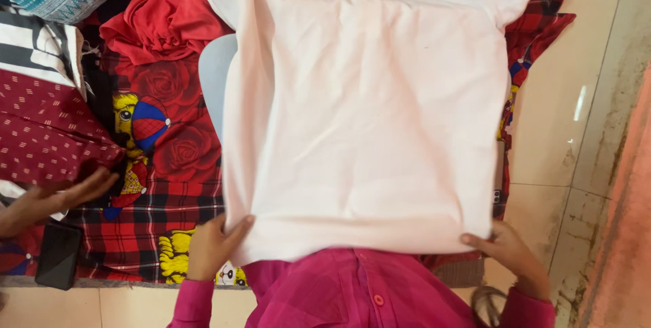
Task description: The person folds blue patterned trousers and a white polo-style shirt by hand, then places the folded items into an open grey suitcase on a red blanket.
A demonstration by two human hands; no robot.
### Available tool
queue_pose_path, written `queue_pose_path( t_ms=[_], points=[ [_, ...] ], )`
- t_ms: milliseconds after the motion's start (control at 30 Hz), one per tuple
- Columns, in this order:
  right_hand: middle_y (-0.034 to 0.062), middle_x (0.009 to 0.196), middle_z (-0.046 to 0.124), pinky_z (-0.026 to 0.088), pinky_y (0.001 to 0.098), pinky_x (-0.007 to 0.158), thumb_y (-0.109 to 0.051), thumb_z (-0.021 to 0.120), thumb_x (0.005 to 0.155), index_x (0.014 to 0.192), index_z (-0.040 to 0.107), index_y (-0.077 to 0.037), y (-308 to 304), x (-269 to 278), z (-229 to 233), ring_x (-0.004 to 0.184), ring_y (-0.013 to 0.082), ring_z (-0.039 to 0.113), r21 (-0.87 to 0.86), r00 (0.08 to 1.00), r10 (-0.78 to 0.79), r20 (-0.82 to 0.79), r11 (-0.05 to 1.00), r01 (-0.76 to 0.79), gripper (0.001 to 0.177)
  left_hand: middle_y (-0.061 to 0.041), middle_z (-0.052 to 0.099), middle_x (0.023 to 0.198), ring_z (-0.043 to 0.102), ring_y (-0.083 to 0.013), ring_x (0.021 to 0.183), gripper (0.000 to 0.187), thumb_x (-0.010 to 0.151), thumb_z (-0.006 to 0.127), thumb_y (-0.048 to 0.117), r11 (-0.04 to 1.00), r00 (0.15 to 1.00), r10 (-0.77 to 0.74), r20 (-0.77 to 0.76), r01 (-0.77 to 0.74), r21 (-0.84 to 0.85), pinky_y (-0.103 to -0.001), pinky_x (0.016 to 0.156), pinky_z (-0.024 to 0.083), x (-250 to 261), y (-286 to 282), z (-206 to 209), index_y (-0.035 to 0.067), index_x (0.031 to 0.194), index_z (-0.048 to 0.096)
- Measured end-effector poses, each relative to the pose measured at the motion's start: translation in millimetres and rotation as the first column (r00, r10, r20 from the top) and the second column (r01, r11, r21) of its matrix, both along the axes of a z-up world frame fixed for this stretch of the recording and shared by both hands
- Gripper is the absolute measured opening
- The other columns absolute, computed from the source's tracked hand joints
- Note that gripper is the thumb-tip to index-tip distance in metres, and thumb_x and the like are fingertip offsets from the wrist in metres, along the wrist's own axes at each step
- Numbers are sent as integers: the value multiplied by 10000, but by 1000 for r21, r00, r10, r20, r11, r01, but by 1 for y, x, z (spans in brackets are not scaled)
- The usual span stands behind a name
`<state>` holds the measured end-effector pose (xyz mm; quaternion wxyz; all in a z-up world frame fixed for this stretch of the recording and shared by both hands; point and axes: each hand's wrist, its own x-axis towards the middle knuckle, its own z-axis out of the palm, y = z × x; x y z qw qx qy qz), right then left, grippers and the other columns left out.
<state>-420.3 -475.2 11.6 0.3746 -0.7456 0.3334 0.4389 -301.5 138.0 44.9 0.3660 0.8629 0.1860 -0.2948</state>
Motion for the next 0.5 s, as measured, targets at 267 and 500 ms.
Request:
queue_pose_path(
  t_ms=[267,500],
  points=[
    [106,1066,759,583,316,766,-316,804,779,1268,626,13,14,-11,7,920,169,713,304,857,-384,344,909,285,616,14,749,863,639,-46,746,428,939,674,384,683,856,489,-170,-496,-536,-249,644,522,-52,24,-63,-3,1113,728],
    [125,842,733,456,316,592,-414,734,908,1108,770,35,6,-27,-35,689,153,611,119,989,-130,-76,983,138,493,-151,714,698,652,-208,573,499,782,814,415,916,890,241,-387,-340,-213,-387,523,535,-84,18,-90,-61,927,787]
  ],
)
